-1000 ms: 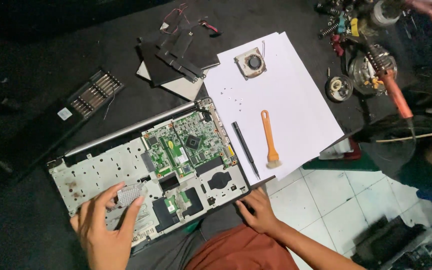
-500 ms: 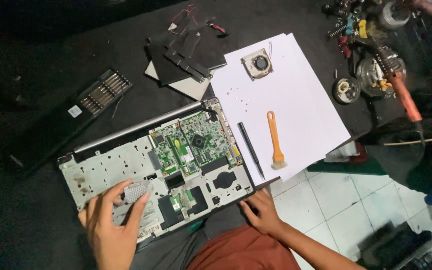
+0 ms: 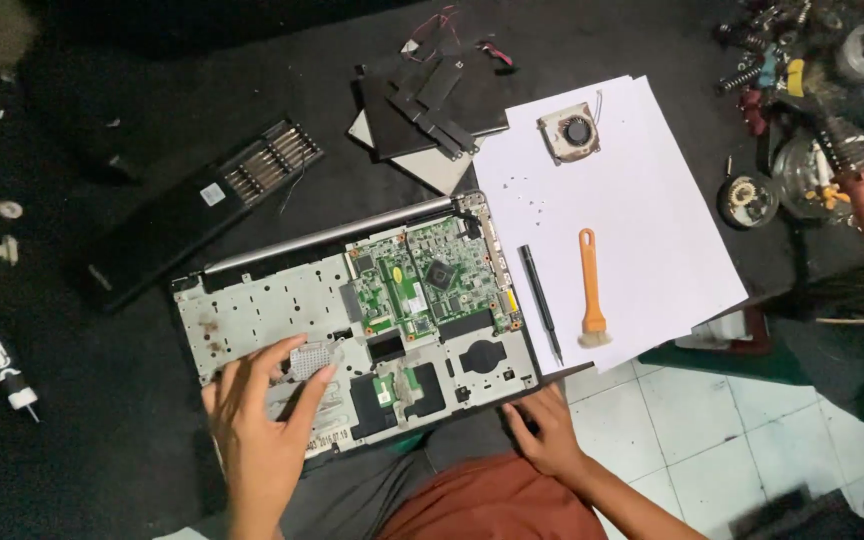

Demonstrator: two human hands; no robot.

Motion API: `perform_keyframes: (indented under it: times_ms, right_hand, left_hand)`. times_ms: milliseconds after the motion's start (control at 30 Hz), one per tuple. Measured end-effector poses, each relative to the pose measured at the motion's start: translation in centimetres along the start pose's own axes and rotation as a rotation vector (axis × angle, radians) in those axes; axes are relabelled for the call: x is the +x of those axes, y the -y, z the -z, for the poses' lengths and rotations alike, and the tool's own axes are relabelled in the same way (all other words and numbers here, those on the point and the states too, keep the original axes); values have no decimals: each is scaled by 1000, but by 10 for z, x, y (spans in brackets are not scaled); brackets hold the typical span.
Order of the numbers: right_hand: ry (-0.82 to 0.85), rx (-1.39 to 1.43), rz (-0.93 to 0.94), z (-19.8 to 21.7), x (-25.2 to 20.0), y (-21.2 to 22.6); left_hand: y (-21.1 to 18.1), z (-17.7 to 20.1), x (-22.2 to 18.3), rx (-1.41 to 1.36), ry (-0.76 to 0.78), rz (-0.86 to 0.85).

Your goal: Disassembling a laptop to remove the motherboard and clean internal components using a brush and screwdriver.

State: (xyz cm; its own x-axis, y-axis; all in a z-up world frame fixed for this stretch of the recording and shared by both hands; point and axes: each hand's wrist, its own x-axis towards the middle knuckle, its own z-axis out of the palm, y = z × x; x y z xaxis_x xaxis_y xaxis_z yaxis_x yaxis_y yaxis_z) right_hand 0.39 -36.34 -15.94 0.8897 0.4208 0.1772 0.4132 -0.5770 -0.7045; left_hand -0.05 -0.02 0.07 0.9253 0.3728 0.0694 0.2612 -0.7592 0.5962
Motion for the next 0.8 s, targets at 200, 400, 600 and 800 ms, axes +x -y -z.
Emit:
perform_keyframes:
  times_ms: [200, 400, 600, 800]
  right_hand:
    - [15, 14, -8, 2, 3, 5]
    - [18, -4, -12, 4, 5, 9]
    - [18, -11, -34, 2, 3, 6]
    - [38, -24, -82, 3, 2, 9]
  left_hand:
    - [2, 0, -1, -11, 9, -7]
    - [1, 0, -1, -27, -1, -11]
    - [1, 2, 0, -60, 17, -18]
    - [-4, 8, 2, -109, -27, -71]
